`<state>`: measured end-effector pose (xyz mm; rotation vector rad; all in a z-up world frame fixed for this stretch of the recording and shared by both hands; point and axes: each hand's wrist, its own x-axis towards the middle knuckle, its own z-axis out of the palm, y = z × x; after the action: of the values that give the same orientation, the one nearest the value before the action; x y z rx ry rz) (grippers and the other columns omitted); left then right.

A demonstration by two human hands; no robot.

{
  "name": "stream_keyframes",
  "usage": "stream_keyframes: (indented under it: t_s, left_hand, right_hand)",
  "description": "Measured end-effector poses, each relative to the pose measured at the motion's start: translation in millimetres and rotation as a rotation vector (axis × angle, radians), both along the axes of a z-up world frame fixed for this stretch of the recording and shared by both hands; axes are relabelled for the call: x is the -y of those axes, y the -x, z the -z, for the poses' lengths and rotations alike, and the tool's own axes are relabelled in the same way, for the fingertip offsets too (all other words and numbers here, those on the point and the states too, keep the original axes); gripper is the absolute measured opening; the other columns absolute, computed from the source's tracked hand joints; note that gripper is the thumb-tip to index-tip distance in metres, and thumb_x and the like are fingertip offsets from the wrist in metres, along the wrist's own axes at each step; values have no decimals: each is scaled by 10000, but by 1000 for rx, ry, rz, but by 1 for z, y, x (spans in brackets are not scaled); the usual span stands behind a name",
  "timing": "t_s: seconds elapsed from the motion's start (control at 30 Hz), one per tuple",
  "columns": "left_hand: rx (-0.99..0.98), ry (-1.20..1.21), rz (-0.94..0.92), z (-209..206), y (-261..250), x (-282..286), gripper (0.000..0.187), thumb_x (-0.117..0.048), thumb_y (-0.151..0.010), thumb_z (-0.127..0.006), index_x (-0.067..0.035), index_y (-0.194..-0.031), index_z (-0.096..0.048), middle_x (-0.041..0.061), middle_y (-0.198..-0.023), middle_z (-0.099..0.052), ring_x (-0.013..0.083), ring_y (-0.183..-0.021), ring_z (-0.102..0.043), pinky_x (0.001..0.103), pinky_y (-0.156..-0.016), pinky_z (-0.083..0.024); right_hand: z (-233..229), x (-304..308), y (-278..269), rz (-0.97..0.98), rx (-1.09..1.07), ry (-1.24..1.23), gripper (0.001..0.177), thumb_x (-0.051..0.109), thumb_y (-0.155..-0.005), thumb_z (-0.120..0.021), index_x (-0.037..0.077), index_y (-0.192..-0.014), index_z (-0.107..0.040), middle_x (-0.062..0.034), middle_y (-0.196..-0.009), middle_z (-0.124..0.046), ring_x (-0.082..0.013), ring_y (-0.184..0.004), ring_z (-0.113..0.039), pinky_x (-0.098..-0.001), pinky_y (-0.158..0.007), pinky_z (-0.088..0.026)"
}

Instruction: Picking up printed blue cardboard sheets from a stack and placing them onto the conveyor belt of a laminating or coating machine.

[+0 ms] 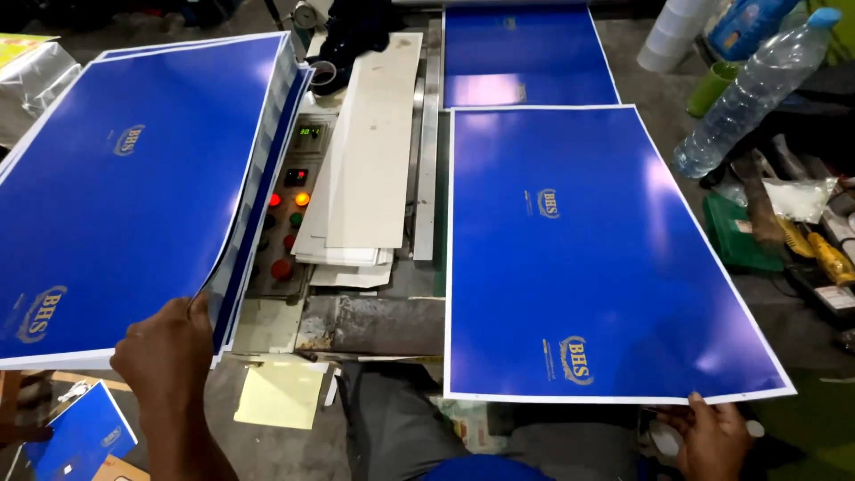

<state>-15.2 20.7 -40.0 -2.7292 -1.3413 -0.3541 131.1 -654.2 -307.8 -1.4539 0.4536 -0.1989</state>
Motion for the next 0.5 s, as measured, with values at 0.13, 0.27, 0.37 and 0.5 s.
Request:
stream_keyframes:
  t_s: [0.13,0.27,0.37,0.5]
  left_hand:
    - [6,18,-14,4,-3,-10,492,-587,-1062,-532,-200,-1211,-797,205,-937,-767,440,-912,-733,536,-824,-582]
    - [-77,46,4,0,-3,-14,487,-603,-991,-576,-227,-1205,-800,189,-928,-774,432,-906,-736,530,-794,-585]
    - [-131,90,6,-8,-1,-10,489,-605,-983,-580,-229,-1208,-797,183,-921,-784,417,-920,-743,521,-801,-590]
    - [-102,131,41,-14,-2,-6,472,-584,-969,-600,-222,-1191,-806,191,-936,-786,423,-944,-741,521,-840,-589]
  right_hand:
    - [23,0,-18,-57,1,-32,175,49,-1107,-517,-57,-1240,-558,-207,-998,-666,-313,-811,-697,-455,-663,-599]
    - [22,-18,-31,-69,-95,-34,161,61,-1090,-530,-39,-1212,-562,-198,-960,-674,-319,-805,-695,-447,-641,-593]
    - [3,-37,-54,-84,-123,-9,193,83,-1090,-539,-39,-1240,-548,-198,-955,-665,-320,-821,-700,-438,-641,-586]
    - [0,-49,-104,-151,-89,-53,290,105,-1054,-551,-12,-1319,-534,-153,-997,-666,-303,-835,-703,-437,-638,-581]
